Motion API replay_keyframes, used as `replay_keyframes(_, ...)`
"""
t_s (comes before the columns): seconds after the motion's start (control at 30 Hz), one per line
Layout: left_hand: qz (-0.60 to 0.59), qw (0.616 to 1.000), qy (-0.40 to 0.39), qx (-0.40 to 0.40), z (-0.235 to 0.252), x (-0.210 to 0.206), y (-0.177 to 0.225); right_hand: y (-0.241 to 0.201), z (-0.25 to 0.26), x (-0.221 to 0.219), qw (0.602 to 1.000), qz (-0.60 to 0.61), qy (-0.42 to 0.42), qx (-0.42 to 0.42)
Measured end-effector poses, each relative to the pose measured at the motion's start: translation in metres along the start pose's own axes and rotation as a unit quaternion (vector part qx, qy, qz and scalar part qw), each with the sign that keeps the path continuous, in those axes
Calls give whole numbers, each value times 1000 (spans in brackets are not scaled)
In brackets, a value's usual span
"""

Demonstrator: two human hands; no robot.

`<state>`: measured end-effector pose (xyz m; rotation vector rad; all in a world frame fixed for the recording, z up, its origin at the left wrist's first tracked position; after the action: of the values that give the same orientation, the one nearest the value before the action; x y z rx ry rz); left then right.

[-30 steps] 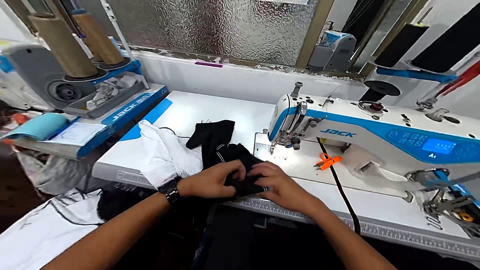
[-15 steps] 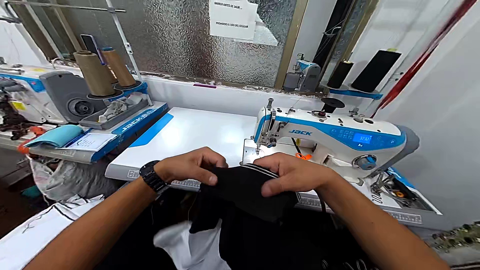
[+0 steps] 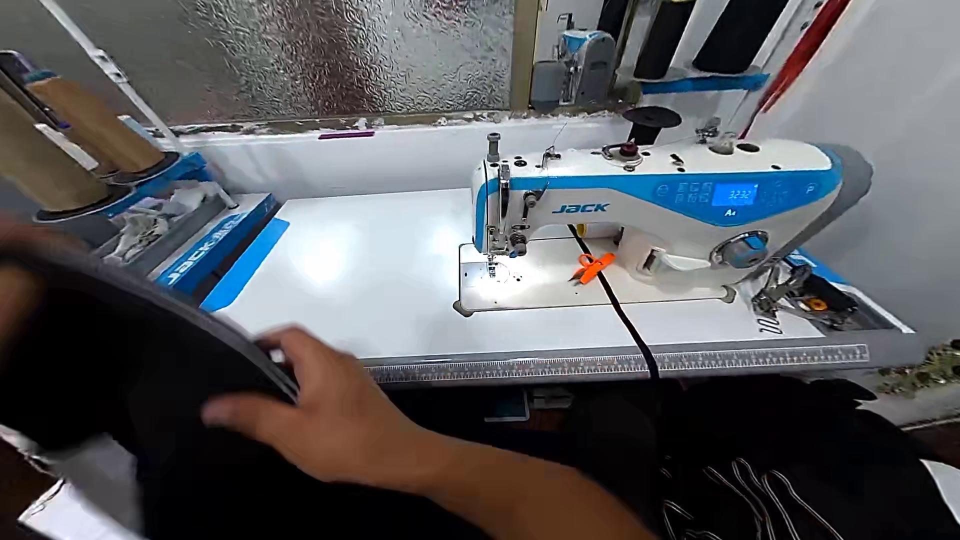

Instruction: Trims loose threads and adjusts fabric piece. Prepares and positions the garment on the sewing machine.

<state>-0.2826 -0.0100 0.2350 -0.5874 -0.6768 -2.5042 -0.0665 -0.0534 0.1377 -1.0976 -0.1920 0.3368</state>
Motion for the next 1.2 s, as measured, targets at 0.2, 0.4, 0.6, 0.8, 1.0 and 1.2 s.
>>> replay_keyframes(0.2, 307, 873, -379, -30, 124, -216, -67, 83, 26, 68, 946, -144, 260, -125)
replay_keyframes(0.4, -39, 924, -373, -75, 37, -373, -122, 115, -37, 162, 795, -565, 102, -197)
replay_keyframes(0.6, 71, 953, -234, -178, 34, -303, -67, 114, -23, 221, 793, -592, -78, 119)
replay_keyframes(0.8, 132, 942, -283, -122, -26, -334, -83, 146, 13, 237, 780, -459, -372, 205)
replay_keyframes(1.0, 98, 947, -283, -114, 11, -379, -97, 146, 3, 283, 783, -498, -316, 198)
replay_keyframes(1.2, 11, 961, -247, -127, 23, -379, -85, 140, 11, 305, 719, -599, -219, 275)
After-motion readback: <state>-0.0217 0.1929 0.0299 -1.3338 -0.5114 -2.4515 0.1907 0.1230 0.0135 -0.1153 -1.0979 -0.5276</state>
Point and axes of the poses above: each hand's wrist, its own z-axis towards the middle knuckle, its own x-axis out of the back of the hand, y = z × x, the point moved 3 cm from there along z, towards the middle knuckle, and after that the axes turned 6 degrees about y, right-handed, at the moved point
